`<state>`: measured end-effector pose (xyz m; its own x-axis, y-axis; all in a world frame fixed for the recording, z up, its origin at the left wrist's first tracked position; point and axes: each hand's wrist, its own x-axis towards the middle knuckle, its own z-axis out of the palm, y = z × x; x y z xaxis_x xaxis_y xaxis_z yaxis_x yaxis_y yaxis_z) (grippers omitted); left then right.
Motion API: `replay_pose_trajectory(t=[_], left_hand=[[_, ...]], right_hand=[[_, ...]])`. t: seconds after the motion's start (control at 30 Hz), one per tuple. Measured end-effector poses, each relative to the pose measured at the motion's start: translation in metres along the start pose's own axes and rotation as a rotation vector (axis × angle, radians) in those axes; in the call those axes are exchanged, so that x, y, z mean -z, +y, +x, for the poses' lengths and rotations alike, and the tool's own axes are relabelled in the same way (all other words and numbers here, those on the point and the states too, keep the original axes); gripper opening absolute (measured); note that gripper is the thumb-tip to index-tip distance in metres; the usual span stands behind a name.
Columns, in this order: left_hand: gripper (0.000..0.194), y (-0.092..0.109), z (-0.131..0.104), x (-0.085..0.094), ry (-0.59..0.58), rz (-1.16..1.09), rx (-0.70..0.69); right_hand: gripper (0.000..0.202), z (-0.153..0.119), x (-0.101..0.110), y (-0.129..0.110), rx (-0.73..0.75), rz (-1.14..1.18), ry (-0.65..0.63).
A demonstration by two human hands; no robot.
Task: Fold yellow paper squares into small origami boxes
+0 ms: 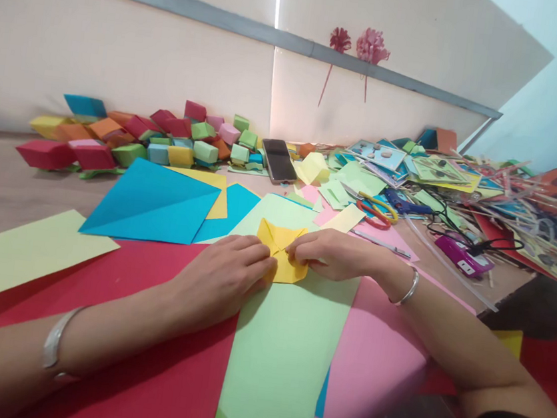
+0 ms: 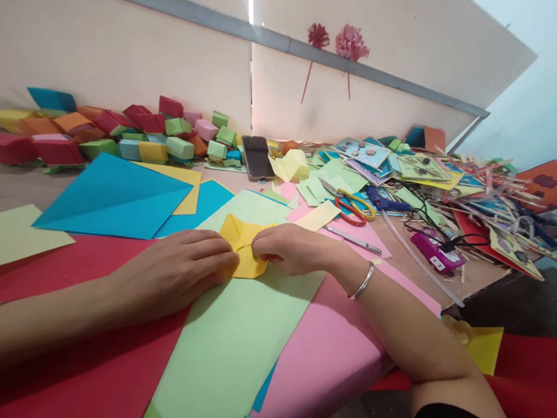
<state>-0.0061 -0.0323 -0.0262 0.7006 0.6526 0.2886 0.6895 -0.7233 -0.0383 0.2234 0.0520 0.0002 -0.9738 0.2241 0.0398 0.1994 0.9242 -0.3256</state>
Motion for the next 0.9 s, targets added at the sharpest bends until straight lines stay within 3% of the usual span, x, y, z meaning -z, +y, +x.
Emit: replay_pose_trajectory(t=[0.17, 0.27, 0.43, 0.47, 0.63, 0.77, 0.9], left_hand=[[0.033, -0.01, 0.0, -0.007, 0.045, 0.116, -0.199], [0.036, -0.012, 0.001, -0.007, 0.056, 0.17, -0.227], [0.034, -0.01, 0.001, -0.006, 0.077, 0.117, -0.125], [0.034, -0.01, 0.001, -0.006, 0.075, 0.101, -0.086], [0.032, -0.009, -0.002, -0.009, 0.053, 0.04, 0.046], [0.03, -0.012, -0.003, -0.011, 0.047, -0.004, 0.02], [0.027, -0.017, -0.002, -0.016, 0.057, -0.078, 0.08]], right_hand=[[0.025, -0.001, 0.005, -0.005, -0.023, 0.013, 0.0], [0.022, 0.001, 0.003, -0.007, 0.014, -0.023, -0.008], [0.003, 0.009, -0.009, -0.009, 0.061, -0.249, 0.041], [0.008, 0.01, -0.011, -0.008, 0.051, -0.251, 0.05], [0.017, 0.009, -0.014, -0.006, -0.086, -0.077, 0.099], [0.007, 0.009, -0.012, -0.011, -0.153, 0.024, 0.11], [0.014, 0.014, -0.016, -0.016, -0.273, 0.091, 0.178]])
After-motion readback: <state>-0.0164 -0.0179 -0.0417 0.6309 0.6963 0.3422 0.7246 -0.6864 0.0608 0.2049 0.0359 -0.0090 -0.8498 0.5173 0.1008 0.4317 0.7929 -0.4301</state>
